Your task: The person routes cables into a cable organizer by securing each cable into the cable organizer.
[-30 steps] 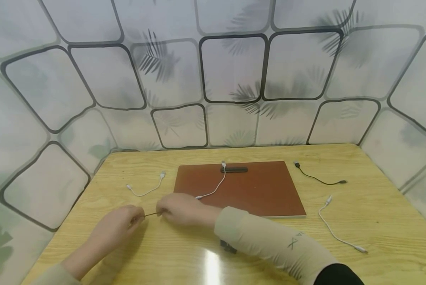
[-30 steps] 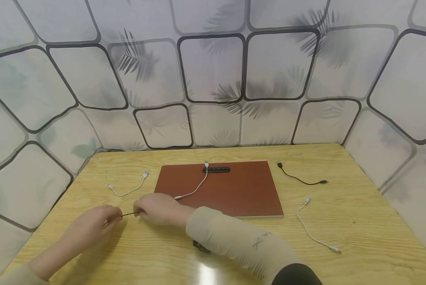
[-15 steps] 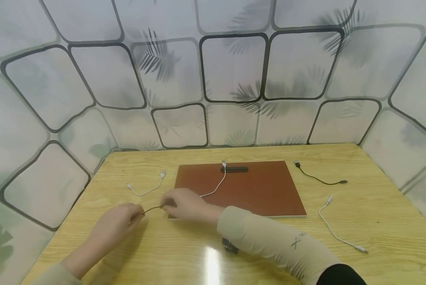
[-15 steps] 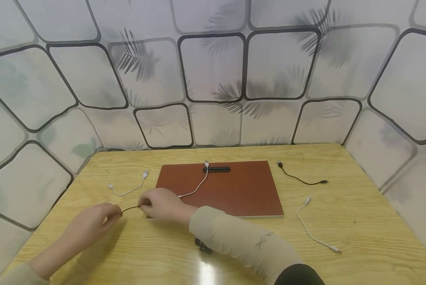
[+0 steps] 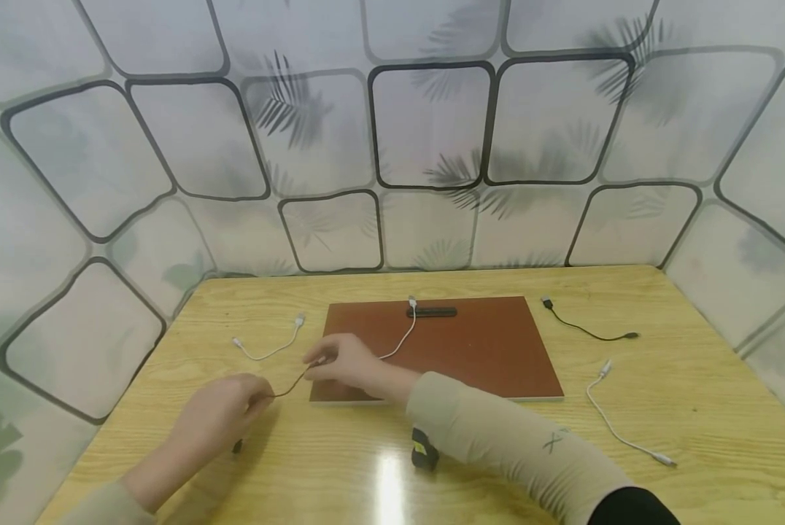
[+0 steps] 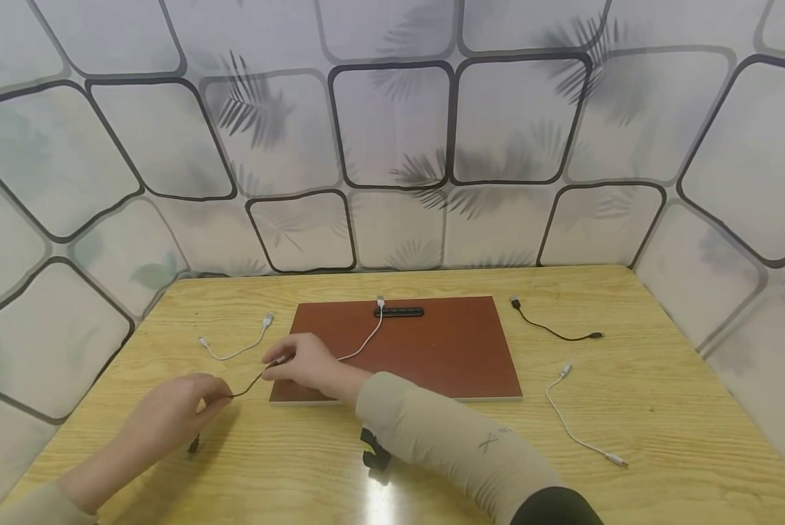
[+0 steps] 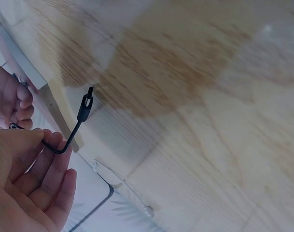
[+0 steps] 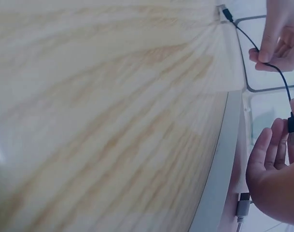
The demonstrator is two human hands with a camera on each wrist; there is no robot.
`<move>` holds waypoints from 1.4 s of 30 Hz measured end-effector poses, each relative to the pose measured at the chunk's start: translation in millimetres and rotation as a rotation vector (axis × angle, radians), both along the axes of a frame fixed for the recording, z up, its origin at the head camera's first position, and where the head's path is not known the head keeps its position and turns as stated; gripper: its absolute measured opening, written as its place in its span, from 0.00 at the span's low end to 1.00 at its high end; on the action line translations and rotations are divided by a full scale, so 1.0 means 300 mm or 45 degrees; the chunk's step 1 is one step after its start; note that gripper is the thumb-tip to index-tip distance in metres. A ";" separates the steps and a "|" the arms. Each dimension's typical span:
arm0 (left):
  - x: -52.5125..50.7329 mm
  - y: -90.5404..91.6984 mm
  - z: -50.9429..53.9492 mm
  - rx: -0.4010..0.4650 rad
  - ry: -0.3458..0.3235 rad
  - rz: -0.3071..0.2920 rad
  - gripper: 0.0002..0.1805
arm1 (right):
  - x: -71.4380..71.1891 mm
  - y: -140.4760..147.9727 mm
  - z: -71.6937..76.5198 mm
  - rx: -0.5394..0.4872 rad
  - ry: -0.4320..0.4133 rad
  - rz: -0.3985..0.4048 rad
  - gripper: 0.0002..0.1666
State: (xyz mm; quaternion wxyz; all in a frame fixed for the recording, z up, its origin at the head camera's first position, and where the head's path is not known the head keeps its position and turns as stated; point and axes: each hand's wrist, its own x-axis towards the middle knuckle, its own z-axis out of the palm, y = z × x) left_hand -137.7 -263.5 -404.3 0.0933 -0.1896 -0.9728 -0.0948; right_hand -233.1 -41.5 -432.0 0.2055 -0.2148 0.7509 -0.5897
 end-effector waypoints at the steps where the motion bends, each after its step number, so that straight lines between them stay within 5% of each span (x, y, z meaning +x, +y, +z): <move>1: 0.000 0.004 0.000 0.002 0.007 -0.007 0.08 | 0.000 0.002 0.000 -0.018 -0.043 -0.005 0.16; 16: -0.024 0.077 0.025 0.011 -0.027 -0.064 0.06 | 0.007 0.020 0.010 -0.251 -0.456 -0.085 0.21; 32: -0.079 0.150 0.043 0.002 0.012 -0.095 0.04 | -0.007 0.070 0.020 -0.157 -0.357 -0.177 0.14; 42: -0.109 0.182 0.047 0.086 -0.105 -0.075 0.03 | -0.030 0.111 0.020 -0.140 -0.307 -0.216 0.13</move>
